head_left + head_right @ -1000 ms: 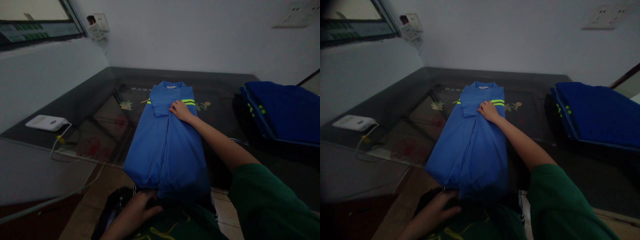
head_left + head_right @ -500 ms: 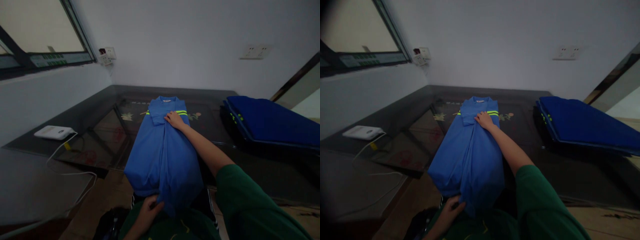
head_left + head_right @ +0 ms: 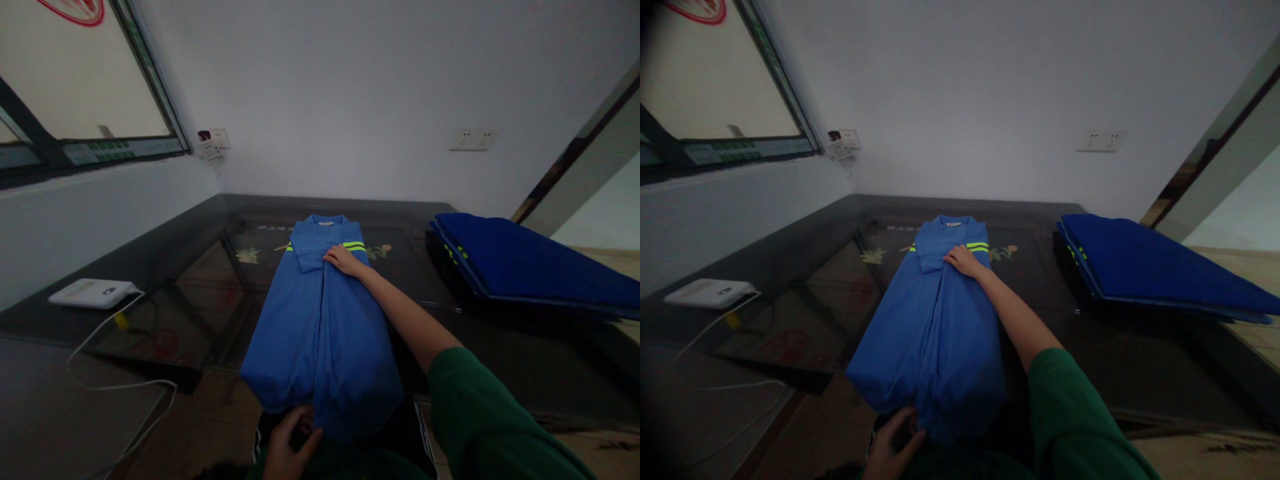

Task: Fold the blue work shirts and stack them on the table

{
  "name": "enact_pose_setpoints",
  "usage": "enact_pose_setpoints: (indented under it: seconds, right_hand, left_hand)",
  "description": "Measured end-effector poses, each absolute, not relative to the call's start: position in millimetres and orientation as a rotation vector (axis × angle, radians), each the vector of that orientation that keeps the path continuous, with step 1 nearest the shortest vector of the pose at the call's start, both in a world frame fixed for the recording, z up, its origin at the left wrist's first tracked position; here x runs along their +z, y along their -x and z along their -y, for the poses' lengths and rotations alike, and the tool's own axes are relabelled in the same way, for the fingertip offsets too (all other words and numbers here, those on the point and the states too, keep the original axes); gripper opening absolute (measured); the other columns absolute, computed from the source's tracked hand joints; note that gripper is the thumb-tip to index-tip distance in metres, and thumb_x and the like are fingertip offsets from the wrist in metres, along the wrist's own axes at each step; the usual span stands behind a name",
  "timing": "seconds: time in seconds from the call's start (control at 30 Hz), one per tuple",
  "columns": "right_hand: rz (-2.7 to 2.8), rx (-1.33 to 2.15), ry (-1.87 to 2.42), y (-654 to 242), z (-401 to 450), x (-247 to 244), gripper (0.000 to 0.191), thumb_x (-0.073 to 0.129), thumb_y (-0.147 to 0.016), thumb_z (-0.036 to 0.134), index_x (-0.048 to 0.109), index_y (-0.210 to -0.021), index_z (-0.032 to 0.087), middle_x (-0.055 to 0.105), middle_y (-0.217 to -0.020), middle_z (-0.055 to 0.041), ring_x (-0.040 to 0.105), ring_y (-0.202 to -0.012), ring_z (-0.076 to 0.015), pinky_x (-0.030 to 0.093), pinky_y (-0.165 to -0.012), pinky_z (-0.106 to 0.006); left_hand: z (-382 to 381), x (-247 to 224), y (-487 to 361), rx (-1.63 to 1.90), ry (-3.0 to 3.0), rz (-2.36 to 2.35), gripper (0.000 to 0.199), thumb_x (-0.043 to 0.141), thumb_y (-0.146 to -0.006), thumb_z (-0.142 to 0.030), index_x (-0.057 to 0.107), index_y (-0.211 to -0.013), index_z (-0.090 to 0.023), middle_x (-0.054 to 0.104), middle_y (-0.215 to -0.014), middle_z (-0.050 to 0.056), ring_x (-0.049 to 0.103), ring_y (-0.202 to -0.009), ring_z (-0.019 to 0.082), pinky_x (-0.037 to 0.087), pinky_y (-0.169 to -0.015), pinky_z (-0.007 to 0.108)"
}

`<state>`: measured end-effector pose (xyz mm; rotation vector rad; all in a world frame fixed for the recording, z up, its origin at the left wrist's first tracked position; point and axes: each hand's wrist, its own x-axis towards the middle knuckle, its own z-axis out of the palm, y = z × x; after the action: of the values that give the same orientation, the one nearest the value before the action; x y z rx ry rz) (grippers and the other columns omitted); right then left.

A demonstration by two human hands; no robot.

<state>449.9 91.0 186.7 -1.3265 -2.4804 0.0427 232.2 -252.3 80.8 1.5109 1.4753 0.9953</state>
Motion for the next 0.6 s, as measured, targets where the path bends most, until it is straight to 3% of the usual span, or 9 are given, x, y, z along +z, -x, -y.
enact_pose_setpoints:
  seconds: [0.17, 0.27, 0.33, 0.43, 0.53, 0.6]
  right_hand:
    - [2.512, 0.159, 1.178, -462, -90, 191, 0.015, 0.056, -0.092, 0.025, 0.067, -0.096, 0.016, 0.066, -0.1, -0.0064, 0.054, -0.094, -0.0178, 0.037, -0.091, -0.03]
    - [2.493, 0.203, 1.138, -463, -91, 190, 0.012, 0.058, -0.091, 0.024, 0.067, -0.094, 0.016, 0.066, -0.098, -0.0061, 0.054, -0.094, -0.0184, 0.038, -0.091, -0.031]
    - [2.471, 0.221, 1.133, -461, -91, 188, 0.011, 0.059, -0.09, 0.023, 0.066, -0.094, 0.016, 0.066, -0.097, -0.0062, 0.055, -0.094, -0.0185, 0.039, -0.09, -0.031]
    - [2.433, 0.228, 1.144, -459, -92, 185, 0.01, 0.06, -0.089, 0.021, 0.066, -0.093, 0.015, 0.067, -0.096, -0.0071, 0.055, -0.094, -0.0188, 0.04, -0.088, -0.032]
    - [2.388, 0.221, 1.156, -458, -91, 183, 0.009, 0.06, -0.088, 0.021, 0.066, -0.092, 0.016, 0.068, -0.096, -0.0068, 0.057, -0.092, -0.0183, 0.039, -0.088, -0.032]
    - [2.349, 0.217, 1.17, -457, -89, 182, 0.008, 0.061, -0.088, 0.021, 0.067, -0.09, 0.016, 0.069, -0.095, -0.0062, 0.058, -0.09, -0.0177, 0.039, -0.087, -0.032]
  left_hand:
    - [253, 104, -218, 0.668, -1.766, -1.346, 0.051, 0.054, -0.077, -0.068, 0.067, -0.073, -0.019, 0.067, -0.067, 0.005, 0.061, -0.066, 0.018, 0.049, -0.064, 0.025]
    - [243, 150, -196, 0.423, -1.698, -1.228, 0.058, 0.041, -0.084, -0.068, 0.062, -0.064, -0.018, 0.058, -0.052, 0.002, 0.052, -0.048, 0.013, 0.04, -0.047, 0.02]
    - [217, 191, -186, 0.459, -1.637, -1.17, 0.062, 0.031, -0.089, -0.067, 0.061, -0.068, -0.016, 0.053, -0.047, 0.0, 0.044, -0.039, 0.01, 0.032, -0.039, 0.02]
    - [145, 241, -190, 0.787, -1.903, -1.166, 0.047, 0.039, -0.092, -0.053, 0.063, -0.076, -0.017, 0.06, -0.06, 0.001, 0.055, -0.052, 0.012, 0.044, -0.054, 0.022]
    - [57, 252, -214, 0.887, -2.319, -1.32, 0.019, 0.053, -0.088, -0.03, 0.065, -0.098, -0.018, 0.068, -0.092, 0.005, 0.063, -0.088, 0.019, 0.048, -0.081, 0.03]
    - [11, 238, -231, 0.754, -2.549, -1.489, 0.028, 0.06, -0.083, -0.022, 0.063, -0.111, -0.02, 0.065, -0.112, 0.008, 0.059, -0.105, 0.024, 0.046, -0.089, 0.035]
